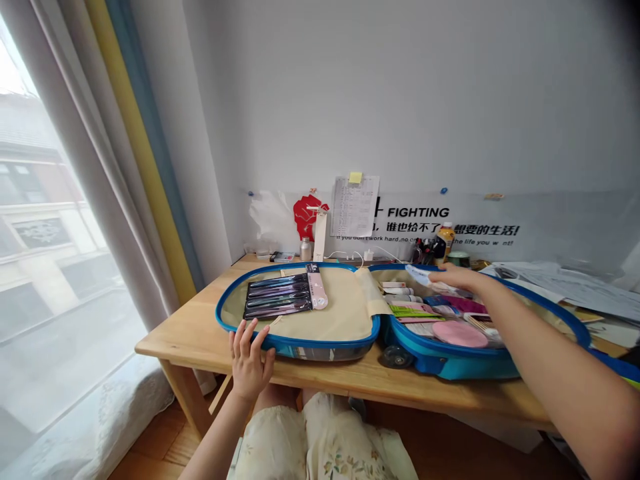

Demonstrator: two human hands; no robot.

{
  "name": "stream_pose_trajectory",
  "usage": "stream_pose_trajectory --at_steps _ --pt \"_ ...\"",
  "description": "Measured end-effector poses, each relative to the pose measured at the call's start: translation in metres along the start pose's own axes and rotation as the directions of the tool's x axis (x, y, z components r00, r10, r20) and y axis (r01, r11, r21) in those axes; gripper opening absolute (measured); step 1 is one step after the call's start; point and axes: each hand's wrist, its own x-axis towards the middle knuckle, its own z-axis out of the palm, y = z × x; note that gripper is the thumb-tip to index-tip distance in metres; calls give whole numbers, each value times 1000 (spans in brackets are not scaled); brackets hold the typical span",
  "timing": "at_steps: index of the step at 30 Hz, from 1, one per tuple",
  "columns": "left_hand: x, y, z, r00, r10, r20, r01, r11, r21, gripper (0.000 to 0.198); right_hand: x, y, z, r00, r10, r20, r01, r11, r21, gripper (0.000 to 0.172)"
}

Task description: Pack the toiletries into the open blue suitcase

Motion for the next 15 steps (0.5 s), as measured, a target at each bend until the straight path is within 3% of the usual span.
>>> stream_pose_trajectory --at_steps 3,6,10,15 --pt "-1 0 0 1000 -10 1 10 1000 3 44 -7 -32 -8 996 -69 53 68 997 20 64" --pt "-1 0 0 1000 -28 8 28 1000 0 44 -23 -88 5 948 -289 132 280 956 83 69" --pt "-2 0 1 999 -40 18 40 999 -3 45 -58 -173 53 765 -590 257 561 807 183 67" --pt "-2 -2 1 1000 -7 11 7 1000 -5 46 -92 -254 119 590 -741 322 707 666 237 62"
